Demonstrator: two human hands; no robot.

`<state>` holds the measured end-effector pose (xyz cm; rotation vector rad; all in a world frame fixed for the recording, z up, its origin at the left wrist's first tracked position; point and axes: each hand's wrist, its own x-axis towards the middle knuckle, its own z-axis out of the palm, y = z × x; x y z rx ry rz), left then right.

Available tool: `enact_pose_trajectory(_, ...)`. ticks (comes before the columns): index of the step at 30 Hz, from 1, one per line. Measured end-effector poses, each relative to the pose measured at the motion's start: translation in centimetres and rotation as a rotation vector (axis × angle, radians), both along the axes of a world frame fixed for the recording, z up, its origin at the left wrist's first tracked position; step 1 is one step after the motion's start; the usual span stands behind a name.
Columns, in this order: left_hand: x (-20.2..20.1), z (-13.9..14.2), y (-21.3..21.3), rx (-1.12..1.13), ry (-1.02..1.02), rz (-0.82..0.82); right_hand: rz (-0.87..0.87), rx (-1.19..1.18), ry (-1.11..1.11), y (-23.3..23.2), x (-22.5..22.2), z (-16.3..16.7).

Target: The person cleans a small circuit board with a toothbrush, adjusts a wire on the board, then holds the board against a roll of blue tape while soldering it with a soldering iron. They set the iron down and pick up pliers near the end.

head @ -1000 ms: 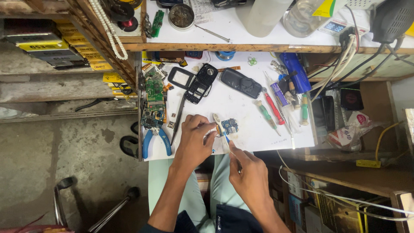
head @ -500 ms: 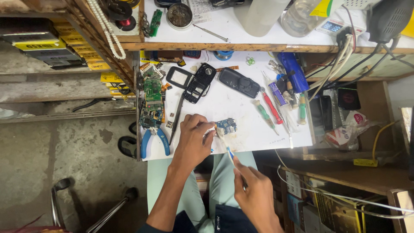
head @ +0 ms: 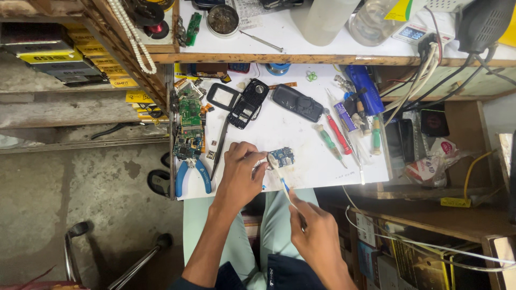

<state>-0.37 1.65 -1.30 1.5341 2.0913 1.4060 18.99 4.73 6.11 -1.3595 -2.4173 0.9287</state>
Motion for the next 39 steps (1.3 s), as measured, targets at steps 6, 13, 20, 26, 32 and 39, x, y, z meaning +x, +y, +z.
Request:
enact_pose_trajectory(6,0.1,0.0,0.0,-0.015,0.002,0.000,0.006,-0.012,0.059,0.0,0.4,0.2)
enact_pose_trajectory(13,0.0,0.1,0.0,-0.002,0.007,0.006,0.031,0.074,0.032,0.8,-0.9,-0.6)
enact_pose_trajectory(20,0.0,0.1,-0.1,0.018,-0.010,0.000,0.065,0.017,0.118,-0.6,4.0,-0.1)
enact_pose_trajectory(26,0.3,0.7,0.1,0.020,-0.016,0.055,-0.193,0.056,0.201,0.5,7.6,-0.5)
enact_pose_trajectory(32,1.0,2.4,1.4,-0.056,0.089,0.034,-0.225,0.105,0.314,0.7,7.9,-1.0)
enact_pose_trajectory(39,1.8,3.6,2.3,-0.162,0.177,-0.058,-0.259,0.084,0.332,0.2,7.8,-1.2)
